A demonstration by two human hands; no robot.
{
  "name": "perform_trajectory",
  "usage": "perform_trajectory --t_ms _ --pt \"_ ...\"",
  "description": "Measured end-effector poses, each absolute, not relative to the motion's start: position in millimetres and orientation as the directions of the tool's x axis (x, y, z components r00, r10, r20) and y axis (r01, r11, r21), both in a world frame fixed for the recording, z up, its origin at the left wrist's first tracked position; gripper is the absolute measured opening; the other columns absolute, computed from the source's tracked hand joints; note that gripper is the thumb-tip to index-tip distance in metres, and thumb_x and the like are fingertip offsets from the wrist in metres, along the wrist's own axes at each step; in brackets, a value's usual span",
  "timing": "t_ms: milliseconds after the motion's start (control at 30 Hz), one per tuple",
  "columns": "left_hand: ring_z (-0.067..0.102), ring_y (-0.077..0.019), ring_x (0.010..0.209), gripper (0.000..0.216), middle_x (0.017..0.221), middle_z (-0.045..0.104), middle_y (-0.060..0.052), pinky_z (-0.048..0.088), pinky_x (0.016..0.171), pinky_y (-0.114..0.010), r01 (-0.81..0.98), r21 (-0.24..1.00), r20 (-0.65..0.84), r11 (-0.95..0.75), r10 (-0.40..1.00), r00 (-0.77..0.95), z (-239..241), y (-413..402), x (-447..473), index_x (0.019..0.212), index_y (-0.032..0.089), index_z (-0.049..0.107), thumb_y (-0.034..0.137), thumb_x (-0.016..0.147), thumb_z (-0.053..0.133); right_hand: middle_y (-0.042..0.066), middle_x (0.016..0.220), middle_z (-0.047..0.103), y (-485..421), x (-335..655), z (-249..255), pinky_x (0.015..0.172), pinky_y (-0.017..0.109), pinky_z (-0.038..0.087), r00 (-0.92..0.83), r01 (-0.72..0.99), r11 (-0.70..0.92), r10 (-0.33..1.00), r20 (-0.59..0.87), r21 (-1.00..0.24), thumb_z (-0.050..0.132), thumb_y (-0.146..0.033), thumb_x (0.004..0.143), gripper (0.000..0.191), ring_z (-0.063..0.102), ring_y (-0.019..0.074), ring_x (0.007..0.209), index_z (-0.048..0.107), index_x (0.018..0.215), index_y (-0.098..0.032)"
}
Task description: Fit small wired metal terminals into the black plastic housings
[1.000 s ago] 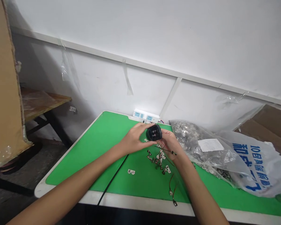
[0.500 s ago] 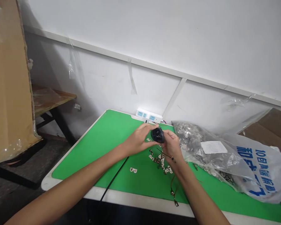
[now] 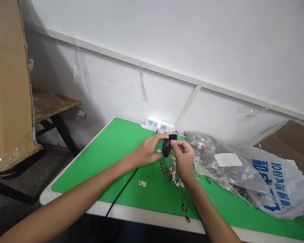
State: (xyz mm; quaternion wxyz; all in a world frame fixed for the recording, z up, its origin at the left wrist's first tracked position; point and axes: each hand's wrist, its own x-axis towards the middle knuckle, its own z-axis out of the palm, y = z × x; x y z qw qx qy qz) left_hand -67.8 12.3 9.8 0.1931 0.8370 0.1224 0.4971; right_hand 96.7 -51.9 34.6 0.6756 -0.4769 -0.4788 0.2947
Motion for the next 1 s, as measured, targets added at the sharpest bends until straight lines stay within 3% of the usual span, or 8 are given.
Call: perform_trajectory --t_ms 167,367,467,600,767,1000 --pt "0.058 -0.0316 0.143 0.063 0.154 0.058 -0.017 0.055 0.115 -0.057 -0.016 0.433 0.802 -0.901 0.377 0.464 8 13 -68 0.145 0.026 0.047 0.014 0.089 0.072 0.002 0.072 0.069 -53 95 37 0.06 0.031 0.055 0.356 0.114 0.431 0.823 0.442 -0.895 0.078 -0.048 0.083 0.028 0.063 0.0171 0.065 0.071 0.076 -0.022" --pt "0.063 -0.0314 0.138 0.064 0.149 0.063 -0.014 0.057 0.111 -0.056 -0.004 0.493 0.746 -0.87 0.42 0.517 20 15 -72 0.143 0.029 0.052 0.02 0.086 0.08 0.003 0.071 0.074 -44 124 54 0.061 0.031 0.055 0.1 0.123 0.242 0.962 0.255 -0.962 0.084 -0.047 0.074 0.028 0.067 0.0184 0.067 0.074 0.073 -0.02" --pt "0.064 -0.032 0.136 0.066 0.146 0.065 -0.014 0.057 0.111 -0.057 0.027 0.522 0.705 -0.853 0.449 0.548 22 15 -71 0.146 0.029 0.053 0.023 0.086 0.081 0.003 0.065 0.072 -41 132 56 0.056 0.028 0.05 0.083 0.147 0.174 0.979 0.187 -0.974 0.086 -0.045 0.07 0.029 0.064 0.0175 0.062 0.074 0.071 -0.019" --pt "0.07 -0.0302 0.126 0.067 0.14 0.07 -0.012 0.059 0.107 -0.054 0.059 0.546 0.698 -0.836 0.492 0.52 24 12 -68 0.148 0.03 0.056 0.031 0.086 0.083 0.0 0.062 0.068 -38 127 47 0.056 0.027 0.051 0.133 -0.031 0.122 0.984 0.117 -0.992 0.087 -0.04 0.066 0.026 0.06 0.0146 0.058 0.072 0.069 -0.019" --pt "0.07 -0.0287 0.119 0.069 0.132 0.073 -0.012 0.06 0.103 -0.052 0.091 0.48 0.76 -0.873 0.465 0.453 28 8 -68 0.148 0.029 0.06 0.037 0.084 0.086 -0.002 0.064 0.065 -36 118 39 0.053 0.023 0.049 0.063 -0.327 0.096 0.995 0.08 -0.94 0.089 -0.038 0.064 0.028 0.055 0.0111 0.056 0.069 0.067 -0.019" --pt "0.07 -0.0274 0.117 0.072 0.129 0.075 -0.011 0.06 0.103 -0.052 0.016 0.451 0.807 -0.893 0.415 0.421 32 4 -66 0.149 0.03 0.059 0.034 0.083 0.088 -0.003 0.06 0.062 -37 112 34 0.051 0.023 0.045 0.15 -0.39 0.204 0.976 0.157 -0.898 0.093 -0.042 0.064 0.032 0.05 0.0104 0.054 0.069 0.066 -0.02"
